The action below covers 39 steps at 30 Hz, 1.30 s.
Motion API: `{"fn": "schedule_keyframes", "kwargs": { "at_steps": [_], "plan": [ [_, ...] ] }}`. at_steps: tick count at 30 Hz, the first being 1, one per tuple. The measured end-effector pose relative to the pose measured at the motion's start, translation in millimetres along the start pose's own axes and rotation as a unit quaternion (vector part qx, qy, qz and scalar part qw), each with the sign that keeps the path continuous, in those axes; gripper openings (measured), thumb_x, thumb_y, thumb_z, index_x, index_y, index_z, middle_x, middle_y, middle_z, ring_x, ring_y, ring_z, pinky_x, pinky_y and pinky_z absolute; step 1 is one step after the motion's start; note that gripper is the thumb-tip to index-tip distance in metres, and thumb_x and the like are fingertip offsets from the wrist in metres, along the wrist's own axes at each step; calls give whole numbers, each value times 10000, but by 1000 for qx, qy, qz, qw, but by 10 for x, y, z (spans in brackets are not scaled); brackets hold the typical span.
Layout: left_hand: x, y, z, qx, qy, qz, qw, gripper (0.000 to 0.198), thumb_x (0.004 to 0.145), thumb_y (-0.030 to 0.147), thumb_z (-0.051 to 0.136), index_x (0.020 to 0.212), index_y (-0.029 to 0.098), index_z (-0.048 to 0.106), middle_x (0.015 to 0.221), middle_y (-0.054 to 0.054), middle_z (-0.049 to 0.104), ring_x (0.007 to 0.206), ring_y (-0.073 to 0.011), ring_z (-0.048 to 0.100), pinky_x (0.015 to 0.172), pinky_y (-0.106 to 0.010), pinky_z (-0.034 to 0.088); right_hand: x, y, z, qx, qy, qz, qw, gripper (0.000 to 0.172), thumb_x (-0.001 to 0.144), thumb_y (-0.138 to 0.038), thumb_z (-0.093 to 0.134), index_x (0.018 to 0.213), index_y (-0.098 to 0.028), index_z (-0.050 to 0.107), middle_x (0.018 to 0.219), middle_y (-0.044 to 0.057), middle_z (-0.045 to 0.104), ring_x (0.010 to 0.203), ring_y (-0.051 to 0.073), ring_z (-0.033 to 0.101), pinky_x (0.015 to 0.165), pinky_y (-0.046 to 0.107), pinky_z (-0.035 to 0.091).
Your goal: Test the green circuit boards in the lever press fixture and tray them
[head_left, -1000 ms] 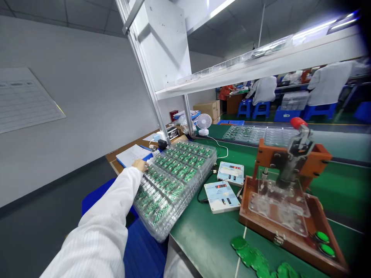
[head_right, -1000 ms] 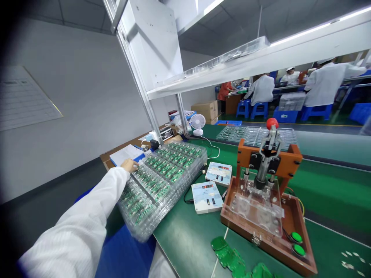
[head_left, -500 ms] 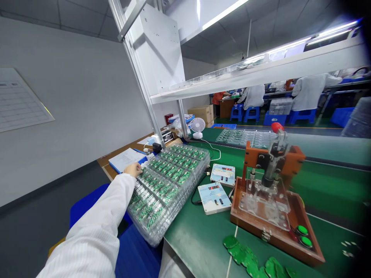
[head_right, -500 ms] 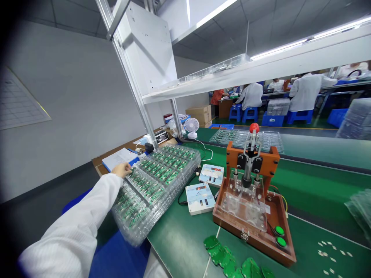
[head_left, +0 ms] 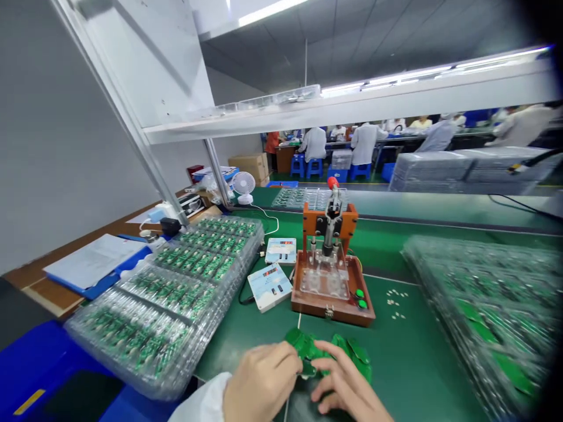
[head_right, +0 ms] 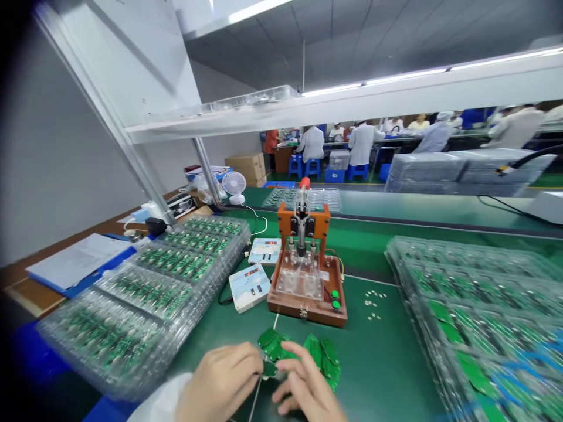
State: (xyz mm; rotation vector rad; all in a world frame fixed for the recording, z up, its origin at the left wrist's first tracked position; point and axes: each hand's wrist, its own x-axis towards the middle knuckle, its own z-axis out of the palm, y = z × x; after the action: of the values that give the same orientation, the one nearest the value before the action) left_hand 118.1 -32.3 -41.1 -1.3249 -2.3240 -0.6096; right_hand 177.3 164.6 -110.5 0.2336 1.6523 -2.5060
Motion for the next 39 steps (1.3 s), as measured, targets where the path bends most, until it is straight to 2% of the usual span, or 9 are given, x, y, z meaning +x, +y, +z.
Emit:
{"fn": "schedule_keyframes", "kwargs": {
  "at_steps": [5, 14, 19, 22, 25, 27, 32, 36, 39],
  "plan": [
    [213, 7, 285, 3, 23, 62, 998, 279, 1069, 189, 416, 811, 180, 523, 771, -3, 636, 690, -151, 622, 666, -293, 508, 130, -111, -32, -32, -52, 23, 998, 634, 744, -654, 813, 1166, -193, 712, 964, 80, 694, 818, 165, 655, 803, 313, 552],
    [179, -103, 490, -69, 27, 28, 997, 148, 980, 99, 438, 916, 185, 541, 941, -53, 612, 725, -144, 644, 634, -244, 550, 86, -33, -153, 30, 21, 68, 997, 568, 637, -498, 932, 1112, -225, 783, 1007, 40, 724, 745, 101, 615, 767, 238, 526],
    [160, -147, 520, -216, 18, -47, 975, 312, 866, 29, 536, 1104, 218, 607, 1117, -85, 610, 1152, -218, 634, 1011, -364, 557, 88, -43, -142, 22, 53, 42, 997, 542, 633, -491, 926, 1062, -191, 788, 1033, 75, 737, 782, 140, 634, 749, 262, 544],
    [138, -184, 529, -346, 19, -191, 919, 438, 843, 87, 575, 1248, 251, 604, 1223, -96, 620, 1192, -230, 624, 1055, -405, 539, 98, -61, -150, 3, 89, 13, 996, 574, 613, -527, 923, 1056, -188, 785, 1041, 87, 741, 786, 168, 650, 743, 297, 563],
    [127, -214, 589, -506, 3, -331, 797, 333, 877, 350, 687, 1167, 199, 627, 1062, -97, 678, 980, -218, 689, 873, -348, 611, 101, -93, -146, -12, 92, -3, 996, 571, 635, -541, 909, 1066, -188, 781, 1044, 94, 744, 818, 187, 665, 762, 315, 570],
    [147, -216, 638, -559, -27, -368, 743, 440, 843, 529, 739, 1074, 166, 649, 939, -85, 685, 840, -197, 684, 756, -309, 612, 101, -110, -136, -21, 81, -9, 996, 564, 652, -548, 900, 1070, -188, 779, 1040, 97, 747, 842, 192, 668, 793, 325, 567],
    [267, -229, 707, -581, -49, -411, 701, 583, 708, 698, 803, 784, 159, 595, 731, -22, 644, 669, -154, 646, 660, -272, 590, 93, -96, -152, -65, 88, -25, 994, 577, 681, -577, 876, 1096, -190, 769, 991, 92, 739, 898, 208, 670, 872, 348, 557],
    [323, -308, 718, -593, -17, -451, 667, 651, 660, 751, 799, 794, 187, 503, 733, -5, 645, 667, -165, 668, 663, -303, 622, 74, -94, -220, -75, 121, -36, 989, 657, 688, -620, 855, 1186, -206, 743, 993, 81, 674, 875, 195, 643, 796, 326, 575],
    [312, -365, 747, -600, -19, -448, 663, 658, 673, 749, 786, 850, 205, 460, 685, 26, 615, 626, -175, 681, 612, -301, 618, 71, -143, -257, -81, 145, -54, 985, 678, 715, -639, 824, 1243, -228, 719, 1023, 75, 624, 909, 197, 627, 789, 322, 582]
  ]
}}
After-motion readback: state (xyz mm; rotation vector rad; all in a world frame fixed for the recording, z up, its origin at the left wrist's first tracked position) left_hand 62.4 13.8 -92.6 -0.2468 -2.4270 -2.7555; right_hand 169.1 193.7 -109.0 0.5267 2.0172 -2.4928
